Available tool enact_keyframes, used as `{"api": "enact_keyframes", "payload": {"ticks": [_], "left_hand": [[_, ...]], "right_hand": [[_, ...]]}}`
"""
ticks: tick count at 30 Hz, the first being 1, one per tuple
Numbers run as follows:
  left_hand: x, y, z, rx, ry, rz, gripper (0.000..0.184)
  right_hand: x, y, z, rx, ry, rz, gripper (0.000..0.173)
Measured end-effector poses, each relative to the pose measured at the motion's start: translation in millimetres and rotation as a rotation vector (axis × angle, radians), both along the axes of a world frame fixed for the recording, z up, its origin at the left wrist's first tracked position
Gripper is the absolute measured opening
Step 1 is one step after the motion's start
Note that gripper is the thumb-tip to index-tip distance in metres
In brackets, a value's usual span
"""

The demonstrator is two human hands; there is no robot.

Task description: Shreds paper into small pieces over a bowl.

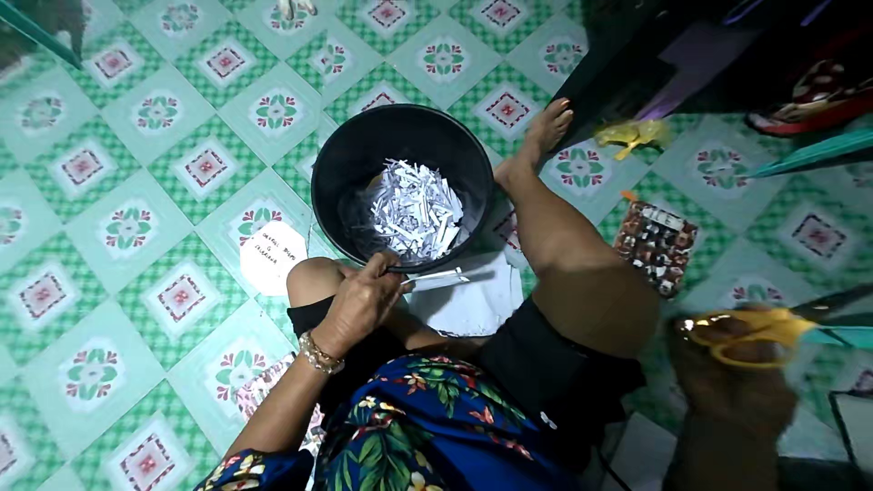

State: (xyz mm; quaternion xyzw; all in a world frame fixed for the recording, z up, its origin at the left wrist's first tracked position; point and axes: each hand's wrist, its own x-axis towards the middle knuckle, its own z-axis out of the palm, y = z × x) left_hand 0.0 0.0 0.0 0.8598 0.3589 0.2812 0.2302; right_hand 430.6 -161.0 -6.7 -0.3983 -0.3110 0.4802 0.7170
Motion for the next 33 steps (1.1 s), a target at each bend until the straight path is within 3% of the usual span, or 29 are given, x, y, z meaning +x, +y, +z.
{"api": "enact_keyframes", "payload": {"ticks": [3, 6, 11, 14, 21, 27, 33], "left_hand": [[-8, 6, 17, -0.041, -0.129, -0.013, 0.029], [-19, 25, 39, -0.062, -0.202, 0.026, 0.028], [-17, 68, 55, -0.191, -0.191, 0.175, 0.025], [-13, 68, 71, -0.284, -0.25, 0.107, 0.027], [-12, 66, 76, -0.433, -0.346, -0.003, 0.03], [-23, 68, 74, -0.457, -0.316, 0.098, 0.023], [-32, 70, 77, -0.461, -0.289, 0.046, 0.022]], "right_hand": [[-16, 38, 41, 0.091, -0.217, 0.155, 0.029], [-58, 77, 74, -0.009, -0.519, 0.177, 0.028], [-147, 118, 85, -0.252, -0.832, 0.333, 0.05], [-168, 125, 92, -0.39, -1.04, 0.554, 0.059], [-177, 122, 90, -0.362, -1.072, 0.581, 0.07], [-189, 137, 94, -0.41, -1.06, 0.589, 0.055], [-196, 145, 86, -0.389, -1.009, 0.599, 0.048]]}}
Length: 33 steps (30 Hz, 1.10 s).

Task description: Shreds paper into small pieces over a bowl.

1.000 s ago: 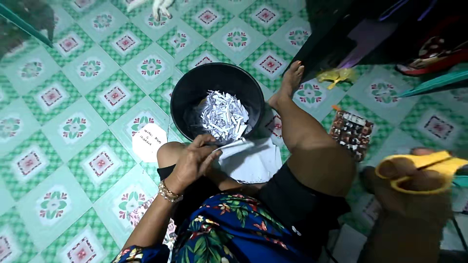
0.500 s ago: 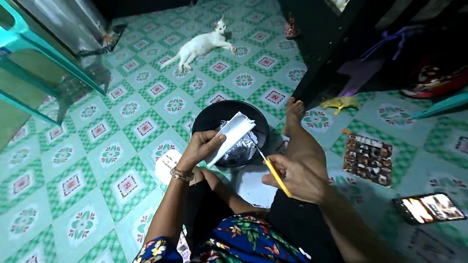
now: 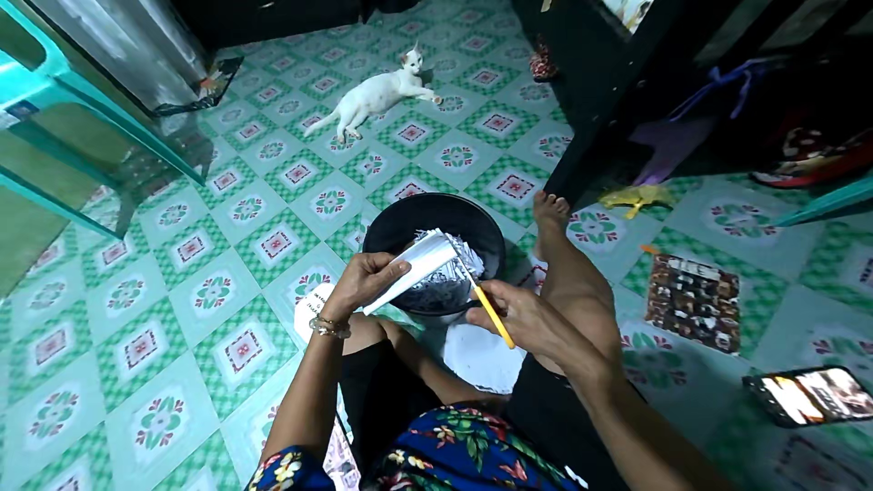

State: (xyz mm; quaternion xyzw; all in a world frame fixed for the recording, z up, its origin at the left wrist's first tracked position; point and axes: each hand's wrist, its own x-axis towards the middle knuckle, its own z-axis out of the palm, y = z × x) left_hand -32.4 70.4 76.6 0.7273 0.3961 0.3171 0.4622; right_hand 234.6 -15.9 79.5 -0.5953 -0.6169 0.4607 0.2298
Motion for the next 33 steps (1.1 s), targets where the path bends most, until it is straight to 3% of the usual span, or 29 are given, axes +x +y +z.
{"api": "enact_keyframes", "payload": {"ticks": [3, 9, 14, 22, 33], "left_hand": [[0, 2, 2, -0.027, 0.014, -0.031, 0.027], [1, 3, 9, -0.066, 0.059, -0.111, 0.02], [14, 0, 18, -0.006, 0.155, -0.063, 0.029], [19, 2, 20, 0.006, 0.186, -0.048, 0.026], [25, 4, 18, -0.035, 0.13, -0.053, 0.028]], "right_hand": [[0, 0, -6, 0.016, 0.025, -0.008, 0.048], [0, -3, -8, 0.009, 0.033, -0.07, 0.045], [0, -7, -14, 0.059, 0.019, -0.084, 0.047], [0, -7, -18, 0.143, -0.009, -0.116, 0.042], [1, 0, -18, 0.034, -0.022, -0.071, 0.051]]}}
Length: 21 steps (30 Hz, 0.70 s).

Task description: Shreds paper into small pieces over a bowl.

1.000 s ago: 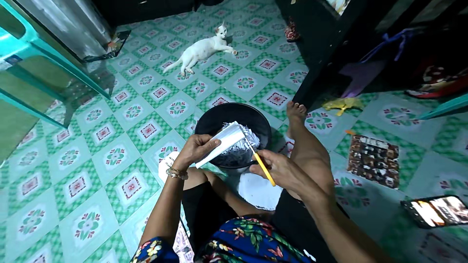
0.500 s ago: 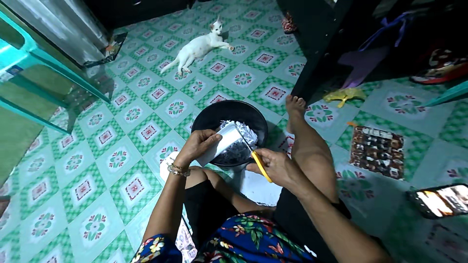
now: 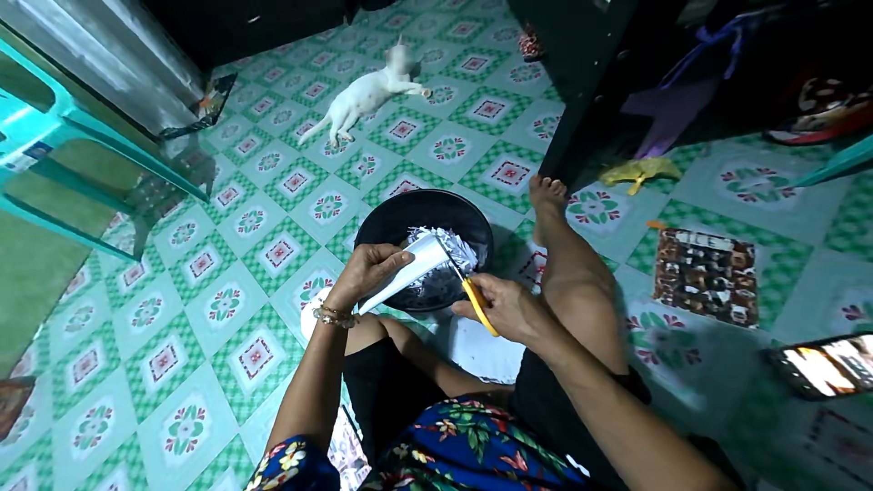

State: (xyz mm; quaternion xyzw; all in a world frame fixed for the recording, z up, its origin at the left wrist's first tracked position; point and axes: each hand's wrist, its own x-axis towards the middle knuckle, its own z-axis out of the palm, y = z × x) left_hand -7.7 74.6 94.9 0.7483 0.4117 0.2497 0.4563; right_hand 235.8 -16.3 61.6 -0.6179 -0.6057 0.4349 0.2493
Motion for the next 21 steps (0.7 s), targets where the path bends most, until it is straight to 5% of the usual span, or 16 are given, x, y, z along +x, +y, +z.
{"api": "enact_keyframes", "payload": {"ticks": [21], "left_hand": [[-3, 3, -11, -0.114, 0.015, -0.028, 0.033]], "right_hand": [[-3, 6, -4, 0.003, 0.022, 0.014, 0.046]]}}
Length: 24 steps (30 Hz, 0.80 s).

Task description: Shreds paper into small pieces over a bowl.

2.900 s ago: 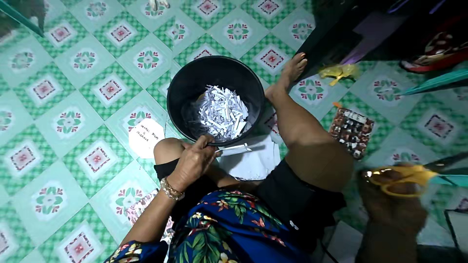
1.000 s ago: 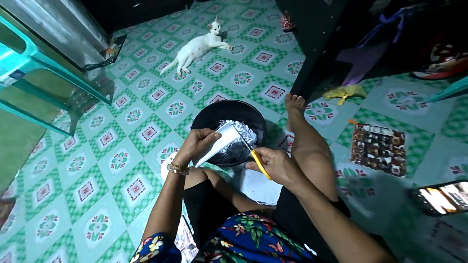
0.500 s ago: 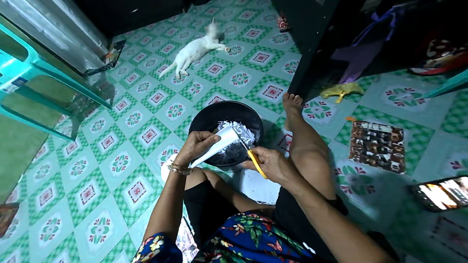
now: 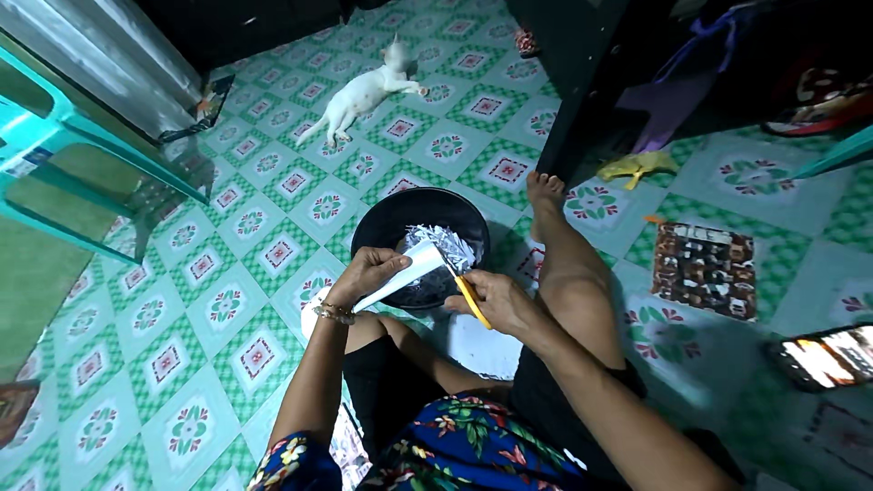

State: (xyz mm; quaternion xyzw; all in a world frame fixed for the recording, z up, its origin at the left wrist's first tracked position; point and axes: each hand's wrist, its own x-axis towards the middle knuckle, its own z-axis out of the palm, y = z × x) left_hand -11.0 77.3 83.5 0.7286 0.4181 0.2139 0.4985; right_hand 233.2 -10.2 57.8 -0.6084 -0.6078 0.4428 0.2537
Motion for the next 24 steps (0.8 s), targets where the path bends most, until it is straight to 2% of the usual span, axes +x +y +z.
{"api": "enact_keyframes", "payload": {"ticks": [6, 11, 14, 19, 24], "left_hand": [[-1, -1, -5, -0.019, -0.004, 0.007, 0.034], [-6, -1, -12, -0.037, -0.029, 0.078, 0.031], [-10, 5, -15, -0.031, -0.088, 0.124, 0.025], [-6, 21, -24, 0.024, -0.172, 0.187, 0.019], [-3, 12, -20, 0.047, -0.132, 0.187, 0.018]], "right_hand": [[0, 4, 0, -0.046, 0.016, 0.009, 0.04], [-1, 4, 6, -0.136, 0.168, -0.036, 0.031], [3, 2, 3, -0.194, 0.178, 0.02, 0.039], [3, -2, -4, -0.186, 0.051, 0.122, 0.05], [1, -4, -4, -0.164, 0.008, 0.117, 0.052]]}}
